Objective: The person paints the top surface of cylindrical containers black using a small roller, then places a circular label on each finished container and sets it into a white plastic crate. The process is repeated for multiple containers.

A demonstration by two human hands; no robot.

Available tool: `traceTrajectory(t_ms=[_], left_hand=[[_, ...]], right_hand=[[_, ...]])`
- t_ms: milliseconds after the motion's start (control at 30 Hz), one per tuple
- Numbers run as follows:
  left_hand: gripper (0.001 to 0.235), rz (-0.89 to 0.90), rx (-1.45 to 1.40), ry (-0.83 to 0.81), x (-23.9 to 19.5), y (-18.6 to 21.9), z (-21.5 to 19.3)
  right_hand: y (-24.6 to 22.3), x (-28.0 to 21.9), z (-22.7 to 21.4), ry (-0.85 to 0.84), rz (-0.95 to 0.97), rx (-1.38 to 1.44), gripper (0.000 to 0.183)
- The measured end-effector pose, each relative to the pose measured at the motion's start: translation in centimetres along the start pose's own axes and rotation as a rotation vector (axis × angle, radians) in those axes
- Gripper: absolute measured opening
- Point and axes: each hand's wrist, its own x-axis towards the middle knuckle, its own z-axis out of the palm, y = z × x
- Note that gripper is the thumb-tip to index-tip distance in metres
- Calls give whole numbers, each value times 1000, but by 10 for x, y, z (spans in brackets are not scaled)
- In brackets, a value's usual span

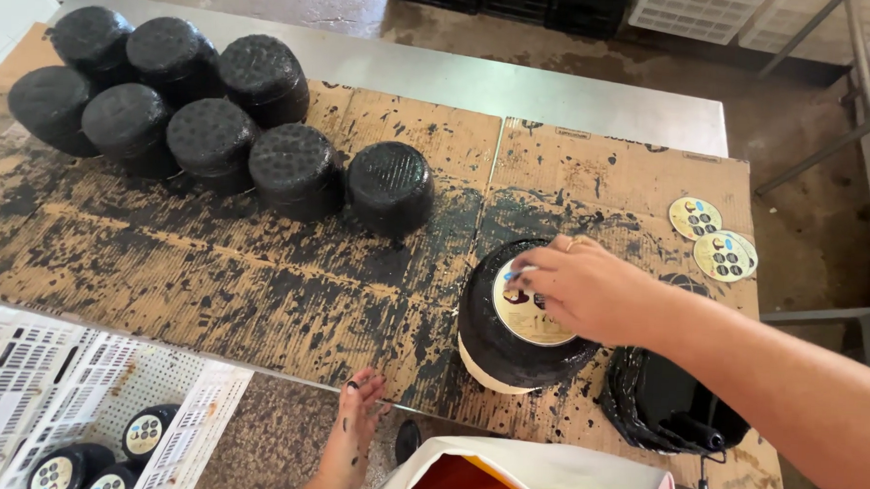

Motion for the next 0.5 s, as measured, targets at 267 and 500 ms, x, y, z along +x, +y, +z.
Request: traceTrajectory(t_ms=[267,500], left_hand=[[79,-44,-7,9,1,8,-11],[79,-49,-17,-35,14,12,-18]], right_hand=[[17,-45,8,-90,258,16,37],[-4,-44,36,119,-97,35,23]])
